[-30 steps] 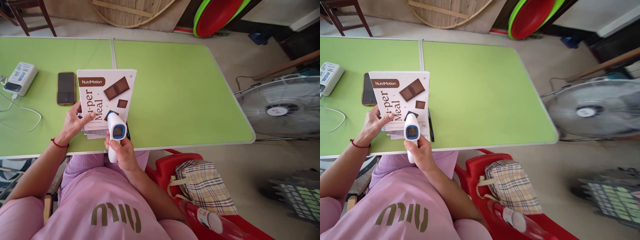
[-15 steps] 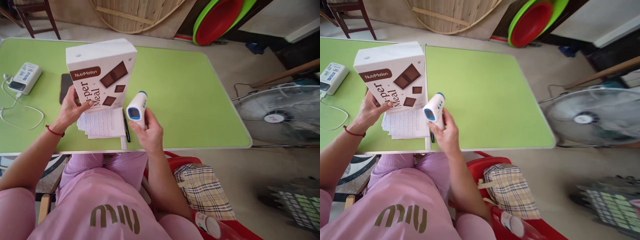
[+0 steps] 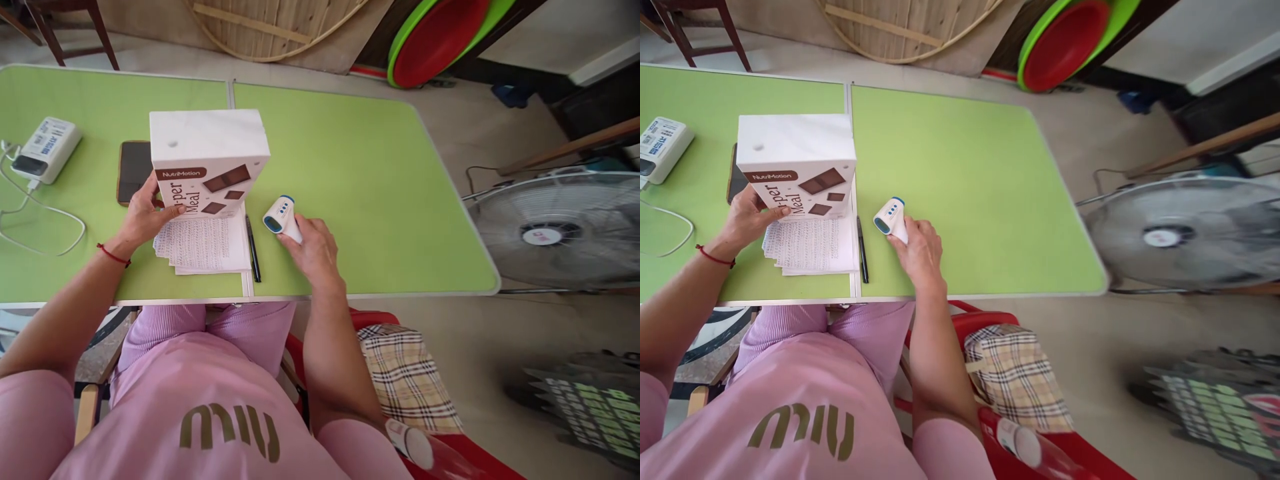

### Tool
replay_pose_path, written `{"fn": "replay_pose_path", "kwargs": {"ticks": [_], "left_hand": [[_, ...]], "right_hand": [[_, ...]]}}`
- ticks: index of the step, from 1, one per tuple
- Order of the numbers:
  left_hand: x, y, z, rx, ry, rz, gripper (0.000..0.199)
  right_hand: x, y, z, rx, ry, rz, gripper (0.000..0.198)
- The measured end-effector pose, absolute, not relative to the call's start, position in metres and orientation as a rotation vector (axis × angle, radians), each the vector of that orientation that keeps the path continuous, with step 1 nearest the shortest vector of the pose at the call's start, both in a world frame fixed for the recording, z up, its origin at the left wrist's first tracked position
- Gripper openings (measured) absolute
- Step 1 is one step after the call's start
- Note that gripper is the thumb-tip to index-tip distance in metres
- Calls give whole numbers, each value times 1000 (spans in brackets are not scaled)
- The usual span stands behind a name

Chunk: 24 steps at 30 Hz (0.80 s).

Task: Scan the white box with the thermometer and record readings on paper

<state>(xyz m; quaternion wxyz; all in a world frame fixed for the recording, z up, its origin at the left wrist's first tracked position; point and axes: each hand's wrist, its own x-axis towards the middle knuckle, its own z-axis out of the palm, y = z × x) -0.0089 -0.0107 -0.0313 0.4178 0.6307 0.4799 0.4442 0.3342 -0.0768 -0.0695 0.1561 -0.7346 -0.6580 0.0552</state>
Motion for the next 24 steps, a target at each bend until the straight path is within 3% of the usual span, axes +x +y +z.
{"fn": "replay_pose_path", "kwargs": {"ticks": [3,6,10,14,24], "left_hand": [[-13,-23,-22,1639,1263,1089,69],[-14,-46,-12,1842,1459,1157,71],[0,-86,-10,2249,1507,1285,47],[25,-121,-21,2629,1196,1001,18],[41,-149,-43,2718,1102,757,37]], "right_hand": [[324,-83,-65,-2038,-1829,70,49],[307,-94,-63,-1868,-1764,136,36],[282,-103,-66,-1792,-1815,334,31],[270,-102,-69,-1822,-1872,285,34],[285,-120,-67,-1309,-1605,562,29]]}}
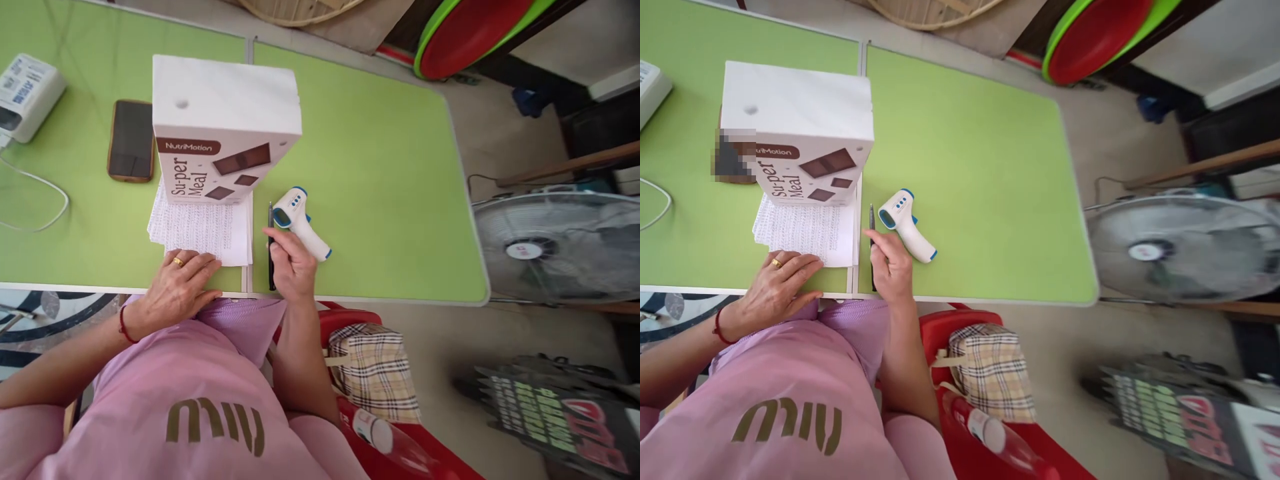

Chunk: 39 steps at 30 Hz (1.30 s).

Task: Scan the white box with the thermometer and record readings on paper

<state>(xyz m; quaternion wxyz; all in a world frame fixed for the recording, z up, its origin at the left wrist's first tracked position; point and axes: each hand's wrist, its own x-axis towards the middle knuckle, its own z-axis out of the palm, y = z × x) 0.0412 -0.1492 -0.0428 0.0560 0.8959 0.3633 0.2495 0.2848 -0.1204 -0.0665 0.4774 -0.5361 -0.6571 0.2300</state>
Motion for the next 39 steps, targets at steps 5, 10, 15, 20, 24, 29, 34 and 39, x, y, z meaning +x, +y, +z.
{"fn": "replay_pose_path", "kwargs": {"ticks": [5,10,15,20,24,29,34,39], "left_hand": [[46,-150,-46,2756,1125,693,34],[49,-151,-44,2794,1123,607,32],[49,-150,-41,2803,1108,581,32],[49,-149,-40,2823,1037,535,42],[49,-150,-40,2834,1014,472,55],[49,-150,-42,2843,1028,447,43],[50,-150,-43,2854,1035,449,45],[50,-150,-43,2827,1025,441,47]], "right_hand": [[280,-138,-74,-1135,-1350,921,26],[261,-148,-77,-1088,-1294,1008,34],[245,-151,-74,-1045,-1223,820,23],[248,-152,-70,-1148,-1268,852,42],[248,-147,-67,-1328,-1287,854,23],[242,-141,-67,-1446,-1368,656,4],[238,-140,-67,-1378,-1500,551,7],[238,-138,-66,-1402,-1577,530,11]]}}
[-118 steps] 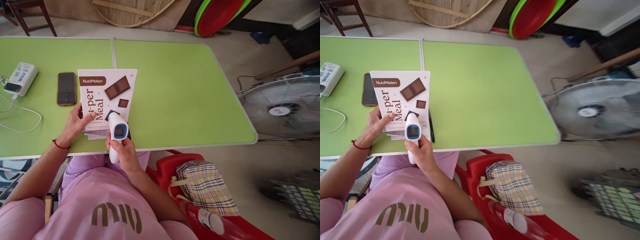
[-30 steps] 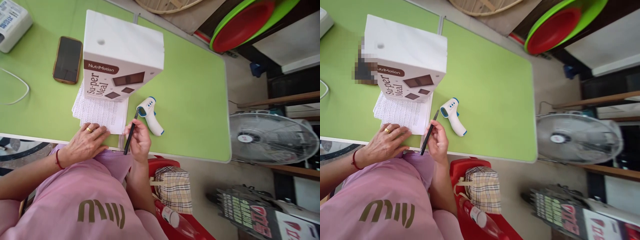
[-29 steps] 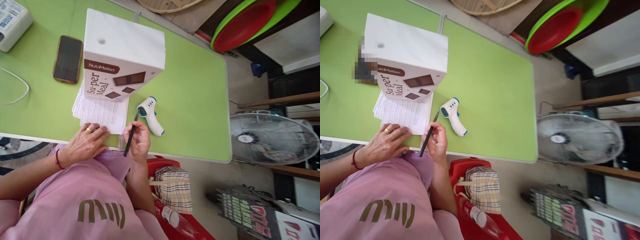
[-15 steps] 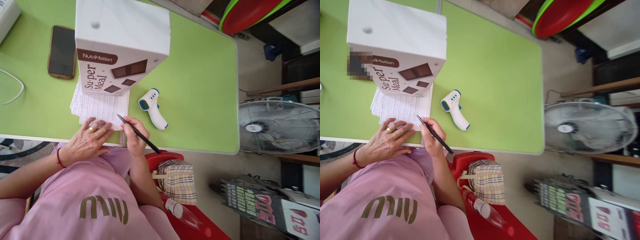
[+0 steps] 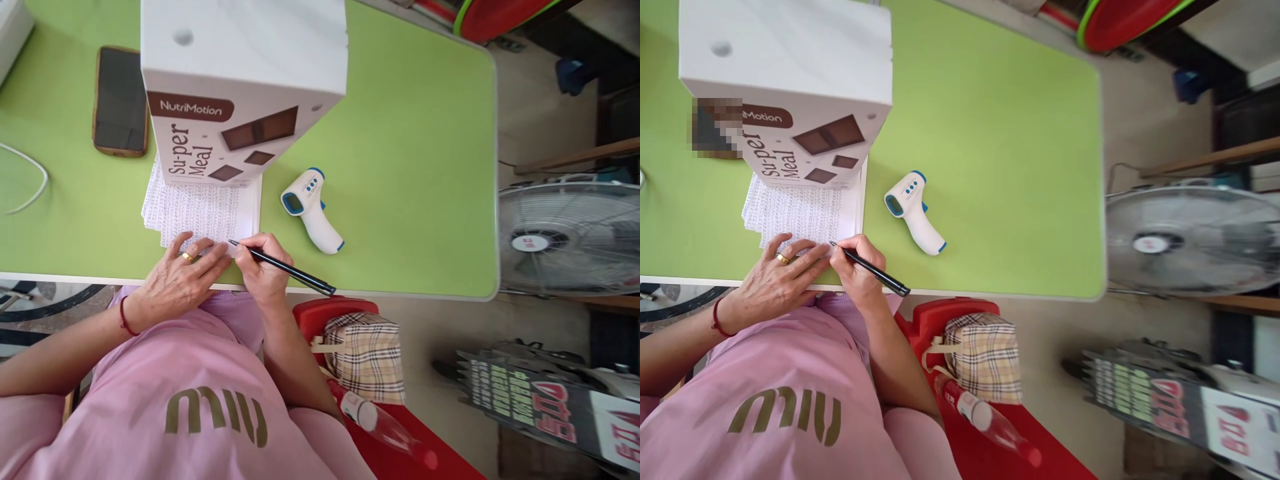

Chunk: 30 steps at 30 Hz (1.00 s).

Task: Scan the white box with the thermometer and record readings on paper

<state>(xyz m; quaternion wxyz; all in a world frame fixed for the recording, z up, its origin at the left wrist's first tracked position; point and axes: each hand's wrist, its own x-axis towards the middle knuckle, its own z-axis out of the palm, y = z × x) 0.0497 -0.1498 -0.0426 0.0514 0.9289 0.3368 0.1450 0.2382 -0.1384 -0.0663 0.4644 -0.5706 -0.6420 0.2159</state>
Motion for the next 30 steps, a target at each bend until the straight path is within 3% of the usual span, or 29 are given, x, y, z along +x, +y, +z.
{"fn": "replay_pose_path", "kwargs": {"ticks": [16,30], "left_hand": [[49,-149,-43,2826,1030,437,40],[48,-149,-45,2791,1041,419,47]], "right_hand": [[236,-137,-65,-1390,-1630,525,11],[236,-136,-66,-1391,-1611,479,11]]}}
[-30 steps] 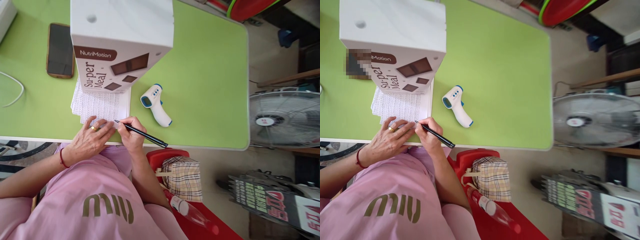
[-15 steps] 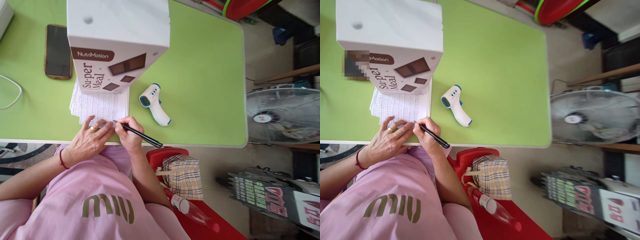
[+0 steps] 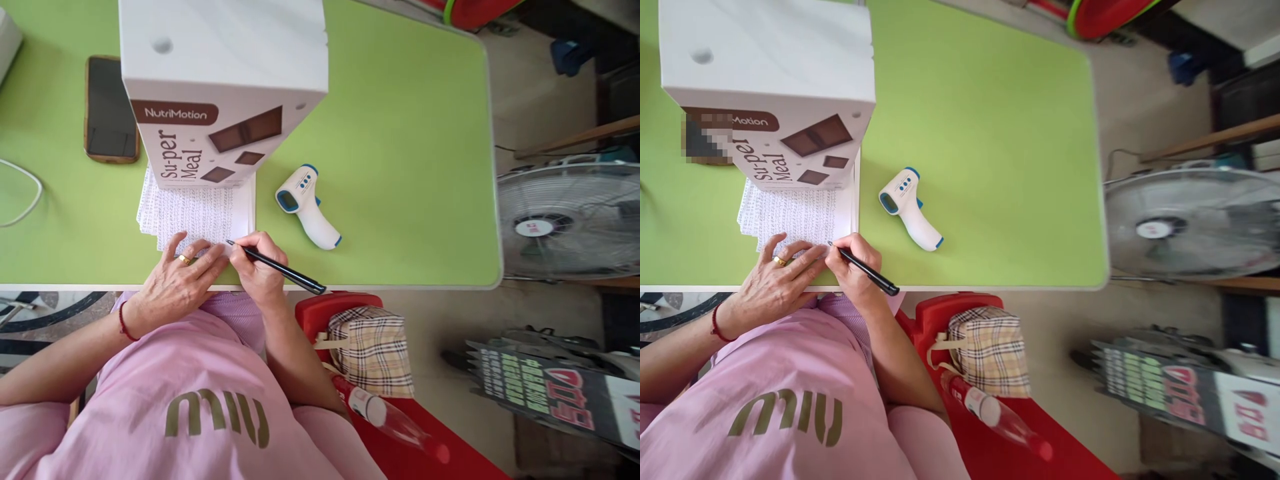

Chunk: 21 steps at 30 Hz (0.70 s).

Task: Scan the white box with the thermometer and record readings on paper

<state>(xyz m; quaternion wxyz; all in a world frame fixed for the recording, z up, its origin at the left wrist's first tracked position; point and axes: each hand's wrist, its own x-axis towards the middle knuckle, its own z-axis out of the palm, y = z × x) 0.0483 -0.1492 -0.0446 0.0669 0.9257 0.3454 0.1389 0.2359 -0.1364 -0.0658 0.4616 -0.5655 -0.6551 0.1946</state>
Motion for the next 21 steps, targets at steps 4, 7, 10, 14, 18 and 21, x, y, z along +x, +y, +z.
{"fn": "replay_pose_path", "kwargs": {"ticks": [4,7,10,14,18,21], "left_hand": [[48,-149,-43,2785,1042,406,49],[48,-149,-42,2757,1035,413,53],[48,-148,-40,2742,1027,410,55],[48,-148,-40,2757,1030,411,56],[48,-147,-40,2784,1026,416,52],[48,-147,-40,2801,1031,418,48]], "right_hand": [[235,-136,-65,-1373,-1616,489,10],[236,-136,-65,-1376,-1623,536,9],[236,-136,-66,-1383,-1615,583,8],[236,-135,-66,-1401,-1616,549,9],[235,-135,-64,-1405,-1611,535,10],[236,-135,-64,-1362,-1599,554,11]]}}
